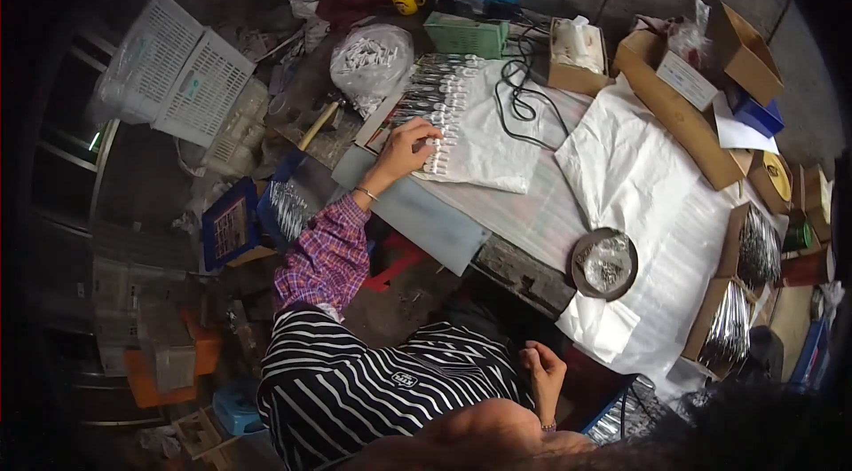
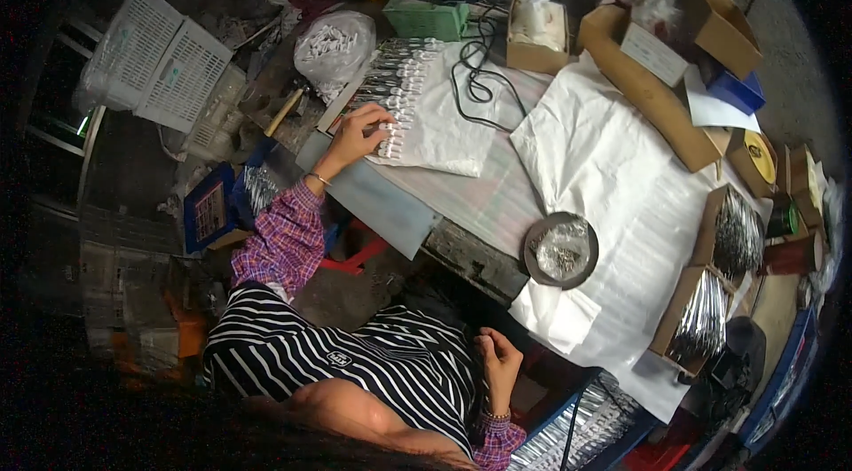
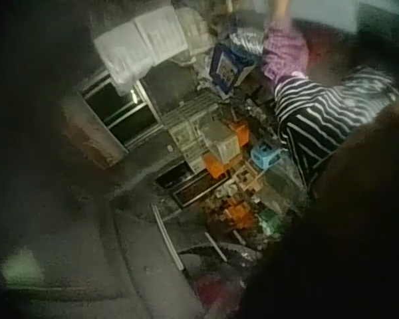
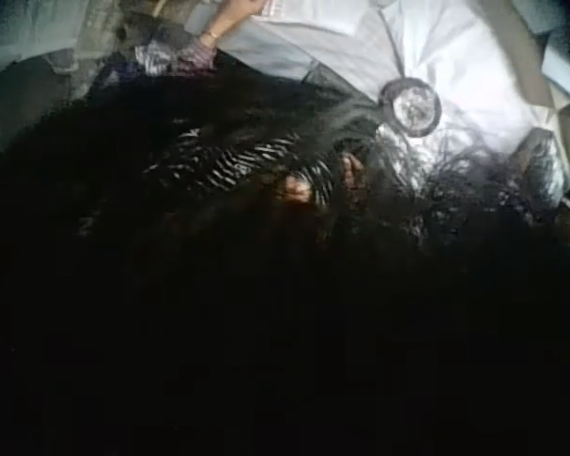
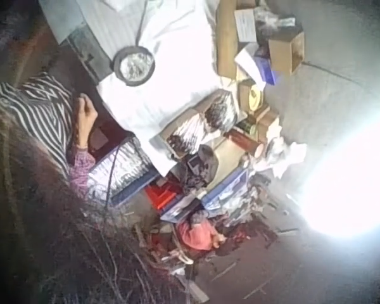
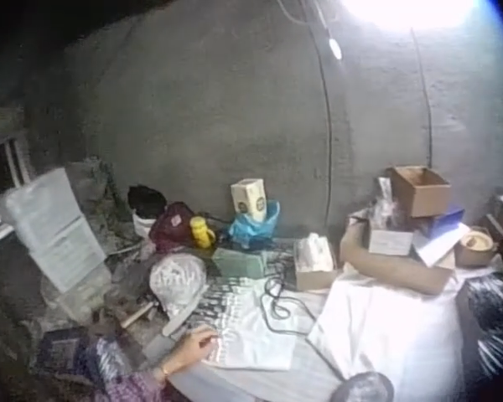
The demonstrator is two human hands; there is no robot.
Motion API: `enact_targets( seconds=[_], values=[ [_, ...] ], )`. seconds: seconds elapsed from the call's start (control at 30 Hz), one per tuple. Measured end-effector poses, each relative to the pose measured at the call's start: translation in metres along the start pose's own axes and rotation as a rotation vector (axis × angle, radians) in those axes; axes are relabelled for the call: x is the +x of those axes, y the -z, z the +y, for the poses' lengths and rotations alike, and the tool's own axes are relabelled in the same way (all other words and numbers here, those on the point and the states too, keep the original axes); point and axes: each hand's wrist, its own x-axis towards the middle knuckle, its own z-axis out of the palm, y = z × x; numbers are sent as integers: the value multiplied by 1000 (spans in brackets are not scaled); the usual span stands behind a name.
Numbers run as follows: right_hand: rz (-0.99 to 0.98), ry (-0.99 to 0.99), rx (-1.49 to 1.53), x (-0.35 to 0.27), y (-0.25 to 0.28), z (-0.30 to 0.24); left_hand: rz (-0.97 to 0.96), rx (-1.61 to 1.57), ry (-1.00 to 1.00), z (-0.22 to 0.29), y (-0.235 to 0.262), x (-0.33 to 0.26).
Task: Assembling small metal and plastic components at a workshop workbench.
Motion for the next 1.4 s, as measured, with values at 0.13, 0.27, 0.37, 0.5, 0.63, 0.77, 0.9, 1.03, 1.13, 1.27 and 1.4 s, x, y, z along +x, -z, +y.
enact_targets(
  seconds=[0.13, 0.27, 0.37, 0.5, 0.63, 0.77, 0.9, 1.03, 1.13, 1.27, 1.4],
  values=[
    [-34, 2, -152, 9, -7, 6, 11, 66, -177, -19, 3, 9],
    [33, -12, -190, 5, 1, 12, 27, 108, -217, -26, -20, 20],
    [67, -15, -246, -7, 15, 3, 10, 205, -207, -37, -36, 21],
    [53, -242, 119, -34, 45, -13, -60, 306, -115, -57, 0, 1],
    [201, -257, -344, -93, 106, -1, -69, 282, -225, -55, 6, 3],
    [610, -326, -257, -162, 159, -30, -34, 238, -301, -29, -25, 18],
    [925, 93, -328, -141, 185, -97, -111, 141, -267, 21, -40, 16],
    [915, 481, -800, -84, 200, -164, -182, 86, -293, 77, -51, 6],
    [757, 603, -1082, -35, 191, -214, -204, 37, -324, 98, -55, -2],
    [671, 462, -1459, 25, 200, -228, -247, -80, -299, 116, -60, -14],
    [690, 356, -1583, 47, 219, -221, -267, -139, -231, 114, -64, -24]
  ],
)
